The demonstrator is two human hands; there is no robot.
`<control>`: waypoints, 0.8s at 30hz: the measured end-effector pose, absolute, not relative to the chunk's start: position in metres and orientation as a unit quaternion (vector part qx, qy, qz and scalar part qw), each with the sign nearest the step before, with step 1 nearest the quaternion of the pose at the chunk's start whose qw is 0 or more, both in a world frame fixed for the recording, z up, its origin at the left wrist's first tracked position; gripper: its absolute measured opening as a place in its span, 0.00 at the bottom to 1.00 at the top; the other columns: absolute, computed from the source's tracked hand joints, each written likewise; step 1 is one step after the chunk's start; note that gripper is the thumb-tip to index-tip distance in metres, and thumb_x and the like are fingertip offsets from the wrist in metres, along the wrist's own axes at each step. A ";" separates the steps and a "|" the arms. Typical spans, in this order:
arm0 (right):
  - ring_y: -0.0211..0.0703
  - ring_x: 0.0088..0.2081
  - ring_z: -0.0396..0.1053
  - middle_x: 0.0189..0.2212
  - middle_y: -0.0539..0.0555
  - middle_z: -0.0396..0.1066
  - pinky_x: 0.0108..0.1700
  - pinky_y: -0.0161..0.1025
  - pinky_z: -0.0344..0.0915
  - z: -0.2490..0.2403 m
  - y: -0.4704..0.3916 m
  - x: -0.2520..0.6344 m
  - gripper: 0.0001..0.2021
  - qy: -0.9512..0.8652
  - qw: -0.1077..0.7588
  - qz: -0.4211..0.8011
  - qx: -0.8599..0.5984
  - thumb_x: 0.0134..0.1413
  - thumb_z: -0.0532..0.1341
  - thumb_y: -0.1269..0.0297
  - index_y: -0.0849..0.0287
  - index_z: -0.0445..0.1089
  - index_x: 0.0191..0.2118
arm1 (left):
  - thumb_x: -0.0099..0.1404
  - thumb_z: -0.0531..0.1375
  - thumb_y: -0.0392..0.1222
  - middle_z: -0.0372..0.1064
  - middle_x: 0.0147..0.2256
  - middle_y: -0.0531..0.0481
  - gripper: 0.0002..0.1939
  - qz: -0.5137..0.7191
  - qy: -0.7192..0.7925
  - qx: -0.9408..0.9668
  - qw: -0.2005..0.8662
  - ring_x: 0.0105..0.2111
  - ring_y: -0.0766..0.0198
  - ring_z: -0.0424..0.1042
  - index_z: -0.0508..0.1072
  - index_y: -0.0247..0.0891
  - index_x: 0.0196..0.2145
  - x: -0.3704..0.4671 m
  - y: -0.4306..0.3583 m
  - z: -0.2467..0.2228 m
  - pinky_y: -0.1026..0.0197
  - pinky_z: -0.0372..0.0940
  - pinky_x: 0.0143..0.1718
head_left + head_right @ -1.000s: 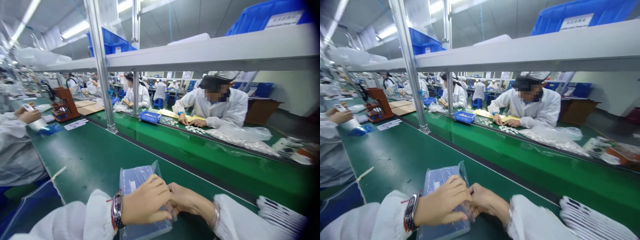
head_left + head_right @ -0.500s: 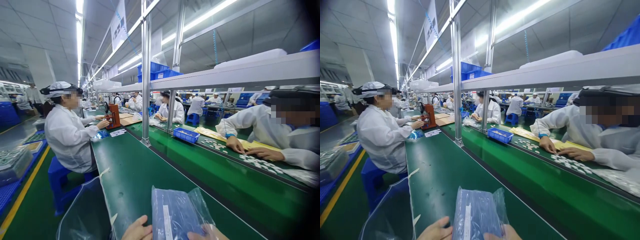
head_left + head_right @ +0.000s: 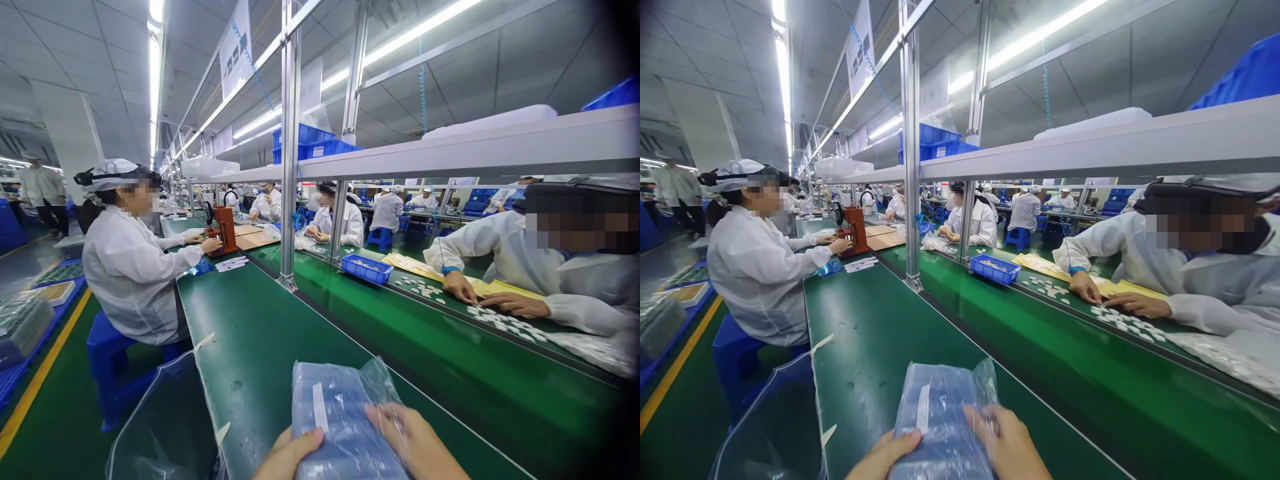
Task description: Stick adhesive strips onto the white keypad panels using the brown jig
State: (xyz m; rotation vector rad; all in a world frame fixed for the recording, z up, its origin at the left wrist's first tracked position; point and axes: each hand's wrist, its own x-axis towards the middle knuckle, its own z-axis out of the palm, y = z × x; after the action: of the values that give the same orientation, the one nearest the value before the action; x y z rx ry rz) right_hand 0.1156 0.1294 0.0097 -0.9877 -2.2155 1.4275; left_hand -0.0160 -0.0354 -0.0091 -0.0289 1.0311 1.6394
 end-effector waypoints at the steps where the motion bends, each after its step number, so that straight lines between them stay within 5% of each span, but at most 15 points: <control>1: 0.42 0.24 0.64 0.18 0.51 0.64 0.28 0.37 0.58 0.014 0.130 0.115 0.24 -0.782 0.188 0.479 -0.352 0.45 0.56 0.39 0.59 0.64 0.23 | 0.54 0.66 0.36 0.76 0.33 0.37 0.21 0.700 0.437 -0.026 0.564 0.39 0.48 0.76 0.69 0.25 0.45 -0.015 -0.033 -0.002 0.53 0.67 0.47; 5: 0.35 0.20 0.52 0.17 0.45 0.53 0.24 0.34 0.52 0.036 0.126 0.115 0.24 -0.754 0.254 0.527 -0.299 0.48 0.53 0.40 0.57 0.57 0.21 | 0.59 0.63 0.34 0.76 0.28 0.36 0.21 0.716 0.390 -0.090 0.572 0.28 0.53 0.77 0.66 0.20 0.47 -0.015 -0.025 0.023 0.58 0.72 0.34; 10: 0.36 0.24 0.55 0.18 0.47 0.56 0.29 0.35 0.56 0.052 0.116 0.118 0.24 -0.724 0.300 0.578 -0.227 0.49 0.54 0.40 0.59 0.61 0.21 | 0.63 0.58 0.31 0.74 0.23 0.47 0.20 0.722 0.394 -0.109 0.558 0.18 0.64 0.73 0.62 0.26 0.52 -0.029 -0.020 0.031 0.67 0.70 0.21; 14: 0.37 0.28 0.61 0.22 0.48 0.63 0.34 0.36 0.59 0.046 0.114 0.122 0.20 -0.697 0.299 0.609 -0.233 0.45 0.61 0.45 0.60 0.68 0.27 | 0.63 0.60 0.39 0.75 0.37 0.40 0.27 0.714 0.365 -0.094 0.590 0.37 0.48 0.76 0.57 0.34 0.58 -0.037 -0.025 0.031 0.47 0.73 0.36; 16: 0.38 0.28 0.62 0.22 0.48 0.65 0.34 0.37 0.60 0.041 0.115 0.124 0.19 -0.686 0.287 0.620 -0.249 0.39 0.66 0.47 0.61 0.69 0.28 | 0.63 0.59 0.42 0.69 0.47 0.30 0.31 0.698 0.320 -0.078 0.636 0.49 0.34 0.68 0.54 0.31 0.60 -0.036 -0.029 0.032 0.36 0.69 0.40; 19: 0.39 0.27 0.63 0.21 0.49 0.66 0.34 0.38 0.61 0.035 0.117 0.126 0.20 -0.674 0.293 0.620 -0.272 0.35 0.68 0.47 0.61 0.69 0.25 | 0.63 0.58 0.33 0.56 0.56 0.20 0.34 0.700 0.283 -0.093 0.649 0.55 0.28 0.56 0.47 0.24 0.62 -0.030 -0.032 0.035 0.39 0.69 0.43; 24: 0.40 0.29 0.65 0.24 0.51 0.68 0.38 0.39 0.63 0.032 0.117 0.131 0.20 -0.651 0.337 0.611 -0.299 0.37 0.67 0.46 0.61 0.69 0.25 | 0.60 0.55 0.22 0.47 0.59 0.18 0.39 0.732 0.289 -0.143 0.599 0.56 0.28 0.54 0.39 0.23 0.64 -0.018 -0.027 0.041 0.42 0.71 0.43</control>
State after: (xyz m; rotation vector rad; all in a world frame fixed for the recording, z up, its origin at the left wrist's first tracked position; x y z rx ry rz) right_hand 0.1309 0.1172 0.0323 -0.7799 -1.6970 1.5911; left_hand -0.0176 -0.0267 0.0407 -0.3325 0.6706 1.6984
